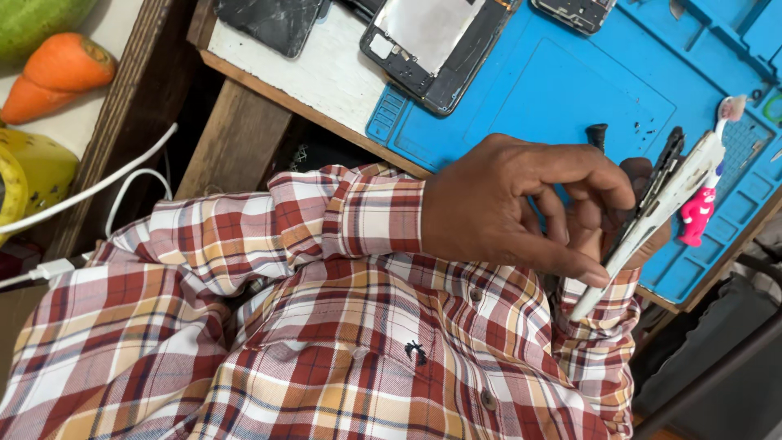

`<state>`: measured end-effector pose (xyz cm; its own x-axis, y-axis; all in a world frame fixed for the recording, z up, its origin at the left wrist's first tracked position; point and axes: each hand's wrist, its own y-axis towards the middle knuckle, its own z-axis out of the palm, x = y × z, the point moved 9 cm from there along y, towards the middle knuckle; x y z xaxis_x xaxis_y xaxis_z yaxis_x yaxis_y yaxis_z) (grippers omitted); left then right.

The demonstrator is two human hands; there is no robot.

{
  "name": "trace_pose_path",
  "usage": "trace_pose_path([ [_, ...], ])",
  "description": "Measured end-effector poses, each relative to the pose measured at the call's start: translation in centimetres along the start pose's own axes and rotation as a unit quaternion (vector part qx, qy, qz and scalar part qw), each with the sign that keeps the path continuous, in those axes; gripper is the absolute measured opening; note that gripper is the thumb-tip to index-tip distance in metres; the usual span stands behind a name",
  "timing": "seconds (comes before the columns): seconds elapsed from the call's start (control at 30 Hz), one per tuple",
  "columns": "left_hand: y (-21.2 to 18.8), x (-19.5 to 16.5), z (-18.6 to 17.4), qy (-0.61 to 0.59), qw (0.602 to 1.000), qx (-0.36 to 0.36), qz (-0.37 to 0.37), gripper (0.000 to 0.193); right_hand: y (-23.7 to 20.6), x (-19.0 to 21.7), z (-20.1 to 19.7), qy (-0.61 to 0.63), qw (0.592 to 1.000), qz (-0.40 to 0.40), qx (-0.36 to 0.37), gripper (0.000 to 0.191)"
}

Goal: The person uses a yellow-handled screwdriver to remove screws from the back of a white smartphone. They then lift the back cover, inspect the internal components, and place the cover back onto the device.

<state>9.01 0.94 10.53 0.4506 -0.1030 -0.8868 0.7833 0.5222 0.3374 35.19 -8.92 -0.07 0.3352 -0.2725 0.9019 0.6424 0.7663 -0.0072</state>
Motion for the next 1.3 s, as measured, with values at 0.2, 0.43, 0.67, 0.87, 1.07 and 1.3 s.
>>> trace_pose_path([
  [0.2, 0.0, 0.6, -0.2, 0.013, 1.0, -0.013, -0.009, 0.062, -0.2, 0.3, 1.2, -0.038, 0.999, -0.029, 0.017, 0.039],
  [0.43, 0.3, 1.7, -0.7, -0.024, 1.0, 0.009, 0.004, 0.065, -1.1, 1.4, 3.8, -0.095, 0.991, -0.081, 0.046, 0.031],
  [0.67, 0.9, 5.2, -2.8, 0.212, 0.972, 0.001, -0.1, 0.106, -3.4, 3.6, 7.5, -0.212, 0.954, -0.191, 0.09, 0.023],
  [0.87, -0.5, 6.2, -1.5, 0.295, 0.946, 0.048, -0.128, 0.129, -4.8, 4.5, 9.9, -0.318, 0.911, -0.24, 0.111, 0.023],
  [1.07, -1.0, 6.2, -1.8, 0.229, 0.962, 0.06, -0.136, 0.112, -5.3, 4.4, 9.7, -0.374, 0.9, -0.203, 0.097, 0.023],
  [1.3, -1.0, 3.7, -2.4, 0.21, 0.977, 0.02, -0.041, 0.099, -5.0, 4.1, 10.0, -0.355, 0.911, -0.183, 0.101, 0.024],
])
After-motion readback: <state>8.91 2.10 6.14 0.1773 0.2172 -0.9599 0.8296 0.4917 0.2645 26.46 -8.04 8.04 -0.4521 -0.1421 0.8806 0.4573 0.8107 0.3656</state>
